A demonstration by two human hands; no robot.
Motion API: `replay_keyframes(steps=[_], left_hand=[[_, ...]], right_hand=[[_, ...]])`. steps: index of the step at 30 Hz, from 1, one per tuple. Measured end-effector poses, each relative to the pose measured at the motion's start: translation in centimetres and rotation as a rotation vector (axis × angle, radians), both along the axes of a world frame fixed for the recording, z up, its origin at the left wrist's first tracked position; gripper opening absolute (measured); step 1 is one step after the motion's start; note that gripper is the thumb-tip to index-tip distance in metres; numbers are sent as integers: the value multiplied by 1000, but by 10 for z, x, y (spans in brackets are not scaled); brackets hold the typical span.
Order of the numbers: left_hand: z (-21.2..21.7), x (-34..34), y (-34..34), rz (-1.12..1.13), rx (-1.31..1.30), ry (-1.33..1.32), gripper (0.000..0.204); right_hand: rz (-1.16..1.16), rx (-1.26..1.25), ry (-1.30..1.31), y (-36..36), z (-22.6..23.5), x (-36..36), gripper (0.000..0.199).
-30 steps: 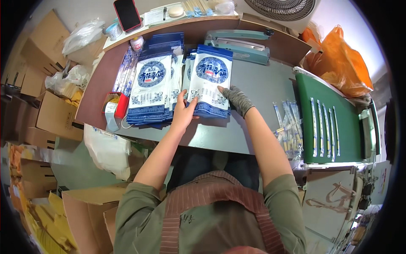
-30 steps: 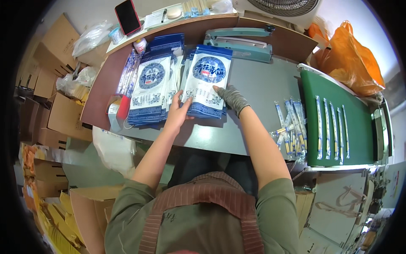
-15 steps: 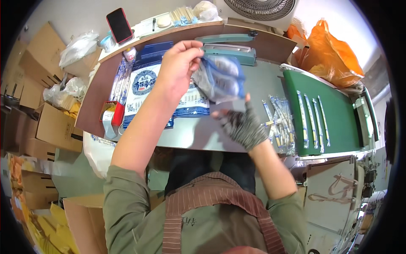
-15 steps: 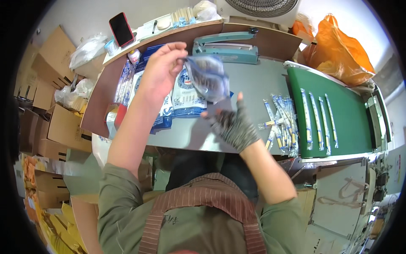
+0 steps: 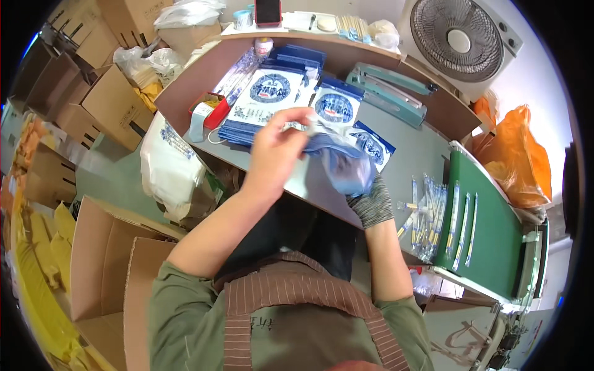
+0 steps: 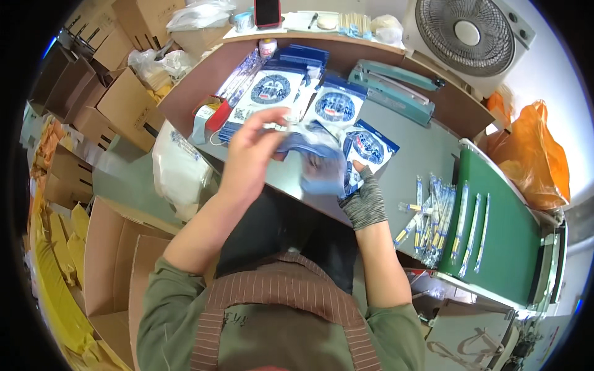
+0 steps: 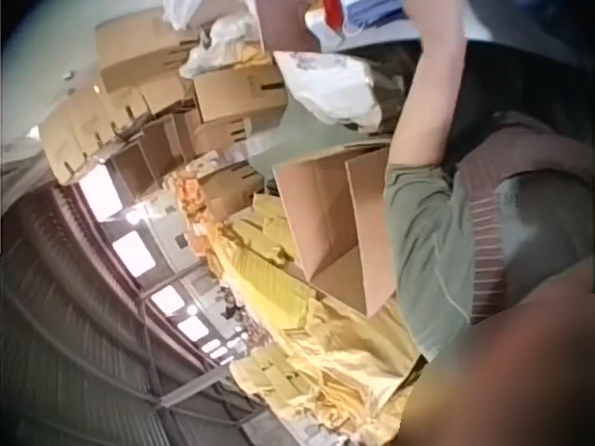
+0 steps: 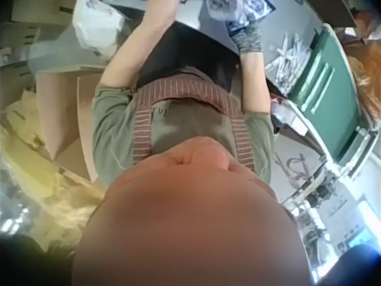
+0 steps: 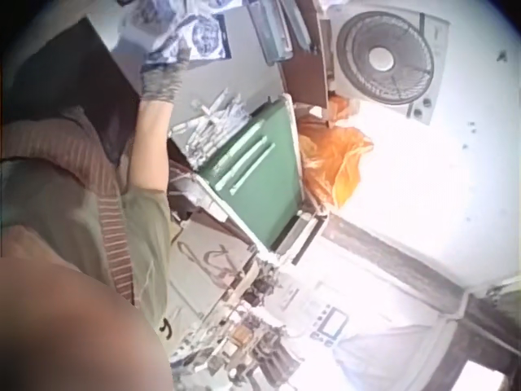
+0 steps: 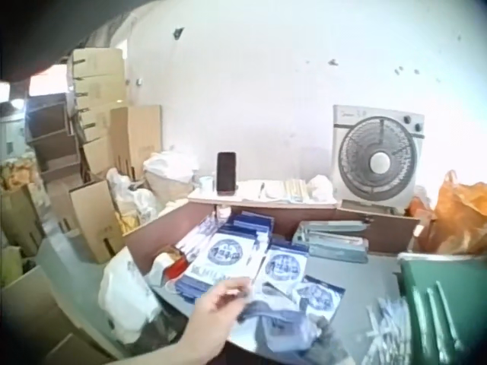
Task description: Gathering bundles of chopsticks, inserting them into printed plastic bags, and placing the filled bags into a cardboard box.
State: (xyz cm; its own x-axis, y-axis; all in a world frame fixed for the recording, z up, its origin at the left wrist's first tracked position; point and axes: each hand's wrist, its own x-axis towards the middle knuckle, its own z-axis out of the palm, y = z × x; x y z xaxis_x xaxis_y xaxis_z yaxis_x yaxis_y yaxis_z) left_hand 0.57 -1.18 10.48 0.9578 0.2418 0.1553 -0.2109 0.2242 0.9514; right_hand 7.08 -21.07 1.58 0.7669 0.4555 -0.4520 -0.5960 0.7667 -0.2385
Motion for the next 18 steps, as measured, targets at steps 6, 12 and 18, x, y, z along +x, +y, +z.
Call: replay_keyframes(steps=[6,12,18], left_hand=[[-106,-29,27,-501,-1141,457,72],[-140,-62,4,-527,-1087,662,50],[-141,-50,-8,-723,-944,643,63]], right_hand=[[7,-254,-124,-28,-27,-46,43],[118,-481,-235,-39,-11,-112,59],[536,-885,-394,-39,-1,-149,45]])
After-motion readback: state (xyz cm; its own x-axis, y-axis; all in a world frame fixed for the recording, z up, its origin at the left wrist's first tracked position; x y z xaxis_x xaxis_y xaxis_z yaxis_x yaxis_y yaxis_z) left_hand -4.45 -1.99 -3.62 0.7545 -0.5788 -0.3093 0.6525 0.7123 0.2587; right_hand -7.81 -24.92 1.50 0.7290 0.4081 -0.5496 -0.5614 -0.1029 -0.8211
